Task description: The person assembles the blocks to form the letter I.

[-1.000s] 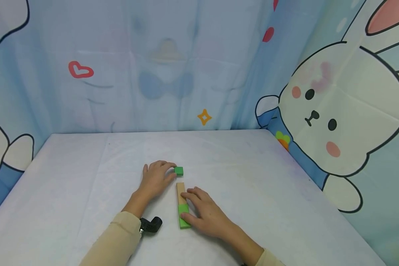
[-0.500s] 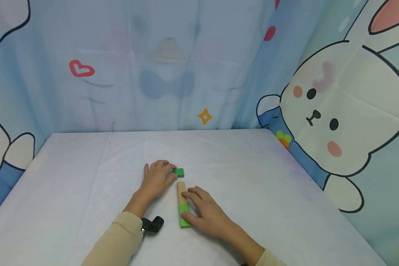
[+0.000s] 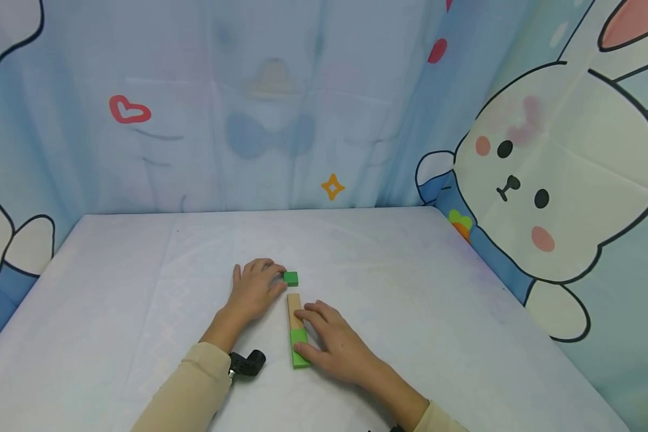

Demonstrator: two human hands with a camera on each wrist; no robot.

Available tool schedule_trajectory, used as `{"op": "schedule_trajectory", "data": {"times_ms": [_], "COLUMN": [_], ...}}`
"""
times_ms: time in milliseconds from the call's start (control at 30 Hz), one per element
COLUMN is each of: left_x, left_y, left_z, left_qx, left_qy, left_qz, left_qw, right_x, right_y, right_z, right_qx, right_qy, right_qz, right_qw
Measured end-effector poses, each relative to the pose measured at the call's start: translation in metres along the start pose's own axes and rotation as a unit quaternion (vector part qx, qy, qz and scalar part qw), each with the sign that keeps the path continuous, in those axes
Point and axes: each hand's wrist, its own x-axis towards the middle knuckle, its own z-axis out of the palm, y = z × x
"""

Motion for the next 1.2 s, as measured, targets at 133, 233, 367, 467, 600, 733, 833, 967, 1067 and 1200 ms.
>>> {"op": "schedule_trajectory", "data": {"times_ms": [133,233,367,467,600,733,833,967,1067,1200], "left_x": [0.0,0.0,-0.001,-0.001,-0.002,-0.003,-0.005,-0.008,-0.01,-0.014], "left_y": [0.0,0.0,0.0,-0.001,-0.003,-0.005,-0.005,-0.005,-0.006,-0.008], "left_z": [0.0,-0.001,-0.002,-0.003,-0.004,-0.006,-0.01,-0.014,-0.015,-0.014], "left_qx": [0.006,0.016,0.022,0.021,0.021,0.02,0.017,0.017,0.022,0.027], "left_qy": [-0.003,-0.005,-0.008,-0.01,-0.015,-0.026,-0.037,-0.045,-0.045,-0.046], "left_qz": [0.002,0.002,0.001,0.003,0.007,0.01,0.01,0.013,0.019,0.024], "left_qw": [1.0,0.9999,0.9997,0.9997,0.9996,0.9994,0.9991,0.9988,0.9986,0.9983], "right_x": [0.0,0.0,0.001,0.003,0.004,0.004,0.005,0.004,0.004,0.004], "right_y": [0.0,0.0,0.0,0.0,0.0,0.001,0.0,0.001,0.001,0.002], "right_z": [0.0,0.001,0.002,0.002,0.002,0.001,0.0,0.0,0.0,0.0], "right_qx": [-0.005,-0.007,-0.013,-0.02,-0.023,-0.024,-0.021,-0.014,-0.007,0.007], "right_qy": [0.0,-0.001,-0.002,-0.003,-0.006,-0.009,-0.012,-0.013,-0.012,-0.016], "right_qz": [0.0,-0.001,-0.001,-0.002,-0.003,0.0,0.007,0.015,0.017,0.02], "right_qw": [1.0,1.0,0.9999,0.9998,0.9997,0.9997,0.9997,0.9997,0.9997,0.9997]}}
